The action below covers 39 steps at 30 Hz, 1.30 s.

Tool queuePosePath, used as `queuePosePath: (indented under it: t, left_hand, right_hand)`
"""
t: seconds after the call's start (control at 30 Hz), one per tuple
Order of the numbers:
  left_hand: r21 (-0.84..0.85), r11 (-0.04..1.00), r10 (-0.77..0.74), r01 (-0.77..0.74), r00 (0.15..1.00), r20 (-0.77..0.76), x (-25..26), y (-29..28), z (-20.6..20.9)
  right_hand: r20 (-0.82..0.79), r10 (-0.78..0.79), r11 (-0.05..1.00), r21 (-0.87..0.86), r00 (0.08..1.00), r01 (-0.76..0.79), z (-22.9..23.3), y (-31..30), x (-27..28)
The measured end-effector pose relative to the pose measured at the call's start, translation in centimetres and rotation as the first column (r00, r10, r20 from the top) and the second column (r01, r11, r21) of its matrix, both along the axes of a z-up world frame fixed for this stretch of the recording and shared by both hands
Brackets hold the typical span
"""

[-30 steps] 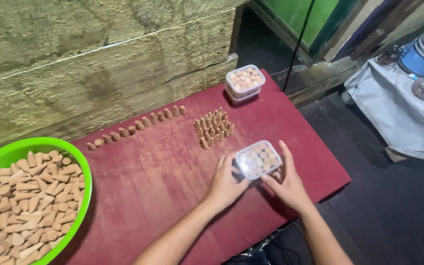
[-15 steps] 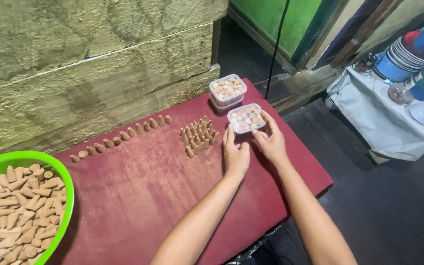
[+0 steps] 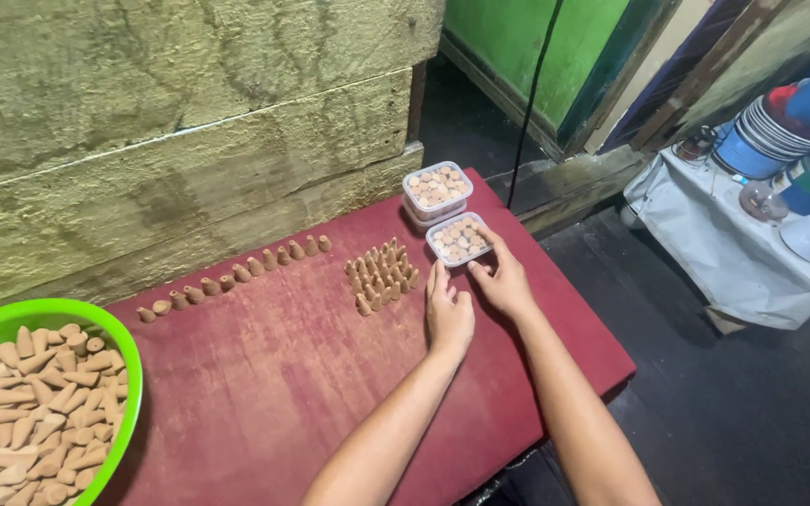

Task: The person places incense cones into a plastic container by hand, arranging them until the container is full.

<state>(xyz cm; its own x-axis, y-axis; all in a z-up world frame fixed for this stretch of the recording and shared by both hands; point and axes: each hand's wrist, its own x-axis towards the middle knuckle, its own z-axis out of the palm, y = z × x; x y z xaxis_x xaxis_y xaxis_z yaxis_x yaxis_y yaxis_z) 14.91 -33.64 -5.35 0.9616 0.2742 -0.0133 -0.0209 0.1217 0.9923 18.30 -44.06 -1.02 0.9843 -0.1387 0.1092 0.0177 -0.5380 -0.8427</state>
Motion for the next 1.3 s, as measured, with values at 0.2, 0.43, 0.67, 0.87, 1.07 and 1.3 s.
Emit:
queuePosePath:
  t: [0.2,0.43,0.67,0.87,1.07,1.3]
  left_hand:
    - [-0.099,0.994,-0.041,0.043,0.999,0.020,0.1,-0.1,-3.0]
    - [-0.215,0.940,-0.276,0.265,0.961,-0.020,-8.8,6.9,-3.9]
    - [-0.147,0.954,-0.272,0.261,0.961,-0.059,-19.2,22.7,-1.0]
    - [0.077,0.997,-0.001,0.024,0.955,-0.295,-30.0,33.4,3.9]
    - [0.317,0.896,0.356,-0.312,0.930,-0.091,-38.4,38.8,4.1]
    - [0.651,0.574,0.562,-0.496,0.817,0.127,-44.4,44.1,0.8]
  right_hand:
    - [0.225,-0.050,0.988,0.152,0.973,0.015,-1.1,0.1,-0.3]
    - [0.297,-0.229,0.893,0.442,0.927,0.079,-3.1,-1.4,0.1]
    - [0.424,-0.095,0.953,0.299,0.901,-0.040,2.3,3.0,-5.4]
    - [0.481,0.263,0.896,0.200,0.836,-0.396,5.1,11.2,-7.8]
    - [0.433,0.598,0.638,0.252,0.674,-0.728,4.1,24.7,-8.9]
    - [0.513,0.808,0.487,-0.304,0.289,-0.819,4.1,39.1,-13.9]
